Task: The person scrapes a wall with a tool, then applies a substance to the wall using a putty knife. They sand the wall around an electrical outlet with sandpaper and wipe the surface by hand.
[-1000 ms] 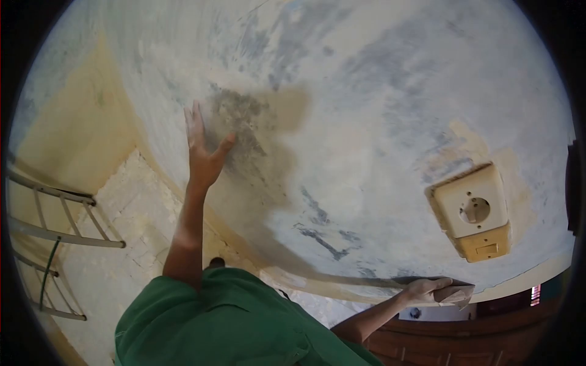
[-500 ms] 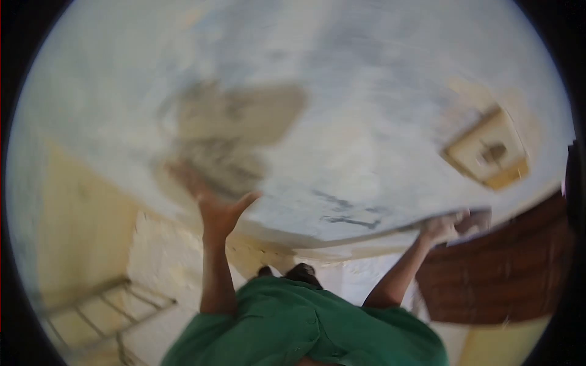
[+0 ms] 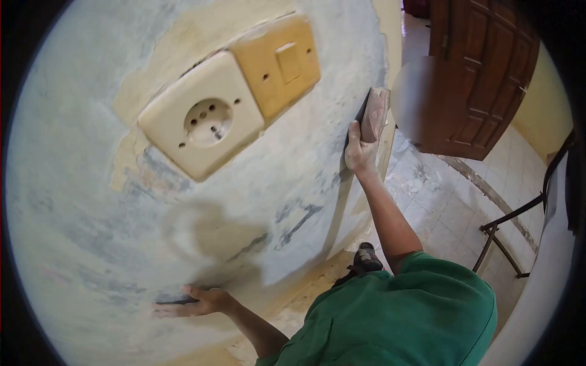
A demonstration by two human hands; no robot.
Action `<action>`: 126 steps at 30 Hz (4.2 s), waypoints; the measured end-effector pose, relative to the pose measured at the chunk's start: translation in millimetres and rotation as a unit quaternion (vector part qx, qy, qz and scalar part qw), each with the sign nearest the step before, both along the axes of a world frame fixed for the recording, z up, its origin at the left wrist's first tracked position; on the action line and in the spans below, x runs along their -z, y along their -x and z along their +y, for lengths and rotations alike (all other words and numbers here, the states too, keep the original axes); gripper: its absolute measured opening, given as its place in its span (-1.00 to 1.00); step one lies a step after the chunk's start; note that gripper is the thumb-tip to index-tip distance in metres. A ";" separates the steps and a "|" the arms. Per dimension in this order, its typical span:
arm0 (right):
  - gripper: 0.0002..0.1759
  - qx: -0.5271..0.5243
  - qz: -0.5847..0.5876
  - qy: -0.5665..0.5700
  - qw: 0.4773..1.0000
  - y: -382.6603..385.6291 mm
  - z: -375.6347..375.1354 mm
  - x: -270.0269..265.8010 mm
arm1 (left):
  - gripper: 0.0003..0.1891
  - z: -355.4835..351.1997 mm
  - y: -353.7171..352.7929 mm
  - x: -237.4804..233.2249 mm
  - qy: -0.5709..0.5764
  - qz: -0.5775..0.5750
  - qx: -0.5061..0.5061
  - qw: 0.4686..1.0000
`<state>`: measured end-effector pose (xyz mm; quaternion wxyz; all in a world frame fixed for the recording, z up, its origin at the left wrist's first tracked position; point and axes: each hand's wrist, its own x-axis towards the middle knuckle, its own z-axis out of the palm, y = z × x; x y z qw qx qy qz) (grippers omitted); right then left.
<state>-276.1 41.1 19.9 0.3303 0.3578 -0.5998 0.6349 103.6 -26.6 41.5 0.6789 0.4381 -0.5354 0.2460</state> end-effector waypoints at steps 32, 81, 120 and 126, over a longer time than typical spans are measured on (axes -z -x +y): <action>-0.19 -0.013 0.092 -0.024 0.995 -24.9 1.7 0.9 | -0.25 -30.7 -91.4 66.5 -0.060 0.093 -0.113 0.987; -0.35 -0.043 0.085 -0.076 0.993 103.4 16.0 17.0 | -0.30 37.0 135.3 72.4 -0.186 0.165 -0.001 0.969; -0.30 -0.064 0.063 -0.061 0.994 87.8 33.4 -6.7 | -0.07 43.2 73.1 86.8 -0.629 -0.016 0.185 0.755; -0.34 -0.019 0.172 -0.123 0.977 47.6 23.7 12.9 | -0.04 31.1 32.6 85.1 -0.546 0.012 0.199 0.813</action>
